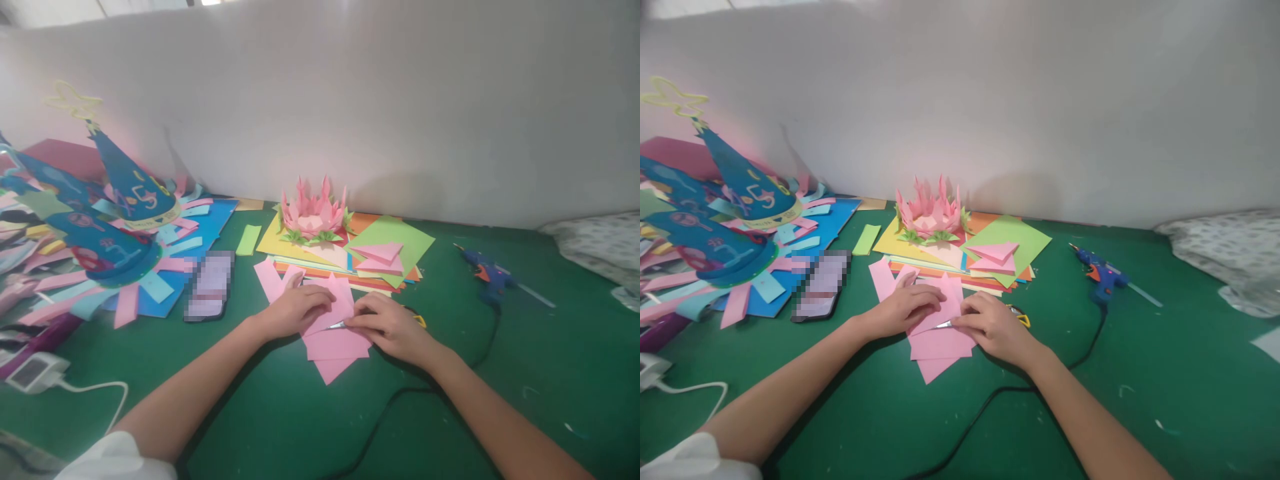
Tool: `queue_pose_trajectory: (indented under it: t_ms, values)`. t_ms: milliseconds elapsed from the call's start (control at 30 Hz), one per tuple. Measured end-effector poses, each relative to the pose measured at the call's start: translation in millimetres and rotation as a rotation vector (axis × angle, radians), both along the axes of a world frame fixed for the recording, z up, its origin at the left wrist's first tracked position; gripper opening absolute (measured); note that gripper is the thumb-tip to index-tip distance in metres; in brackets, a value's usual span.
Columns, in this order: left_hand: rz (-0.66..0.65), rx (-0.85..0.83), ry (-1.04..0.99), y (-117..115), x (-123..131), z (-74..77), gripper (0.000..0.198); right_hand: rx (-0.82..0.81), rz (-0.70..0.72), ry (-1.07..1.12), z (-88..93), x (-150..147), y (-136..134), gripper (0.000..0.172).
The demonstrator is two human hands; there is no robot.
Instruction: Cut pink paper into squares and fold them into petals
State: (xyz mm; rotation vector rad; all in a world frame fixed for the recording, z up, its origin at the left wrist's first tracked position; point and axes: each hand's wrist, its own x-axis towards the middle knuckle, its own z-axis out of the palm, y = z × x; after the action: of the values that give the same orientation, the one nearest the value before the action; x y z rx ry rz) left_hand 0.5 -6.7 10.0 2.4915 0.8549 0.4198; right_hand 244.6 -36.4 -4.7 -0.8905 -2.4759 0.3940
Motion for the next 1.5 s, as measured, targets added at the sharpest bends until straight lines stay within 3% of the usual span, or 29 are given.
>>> queue_pose_trajectory:
  t_ms: [1500]
  values:
    - [-0.004,-0.028,-0.012,0.5,-0.5,-0.1,0.021,-0.008,0.054,-0.037,10.1,-10.7,-4.0,0.024]
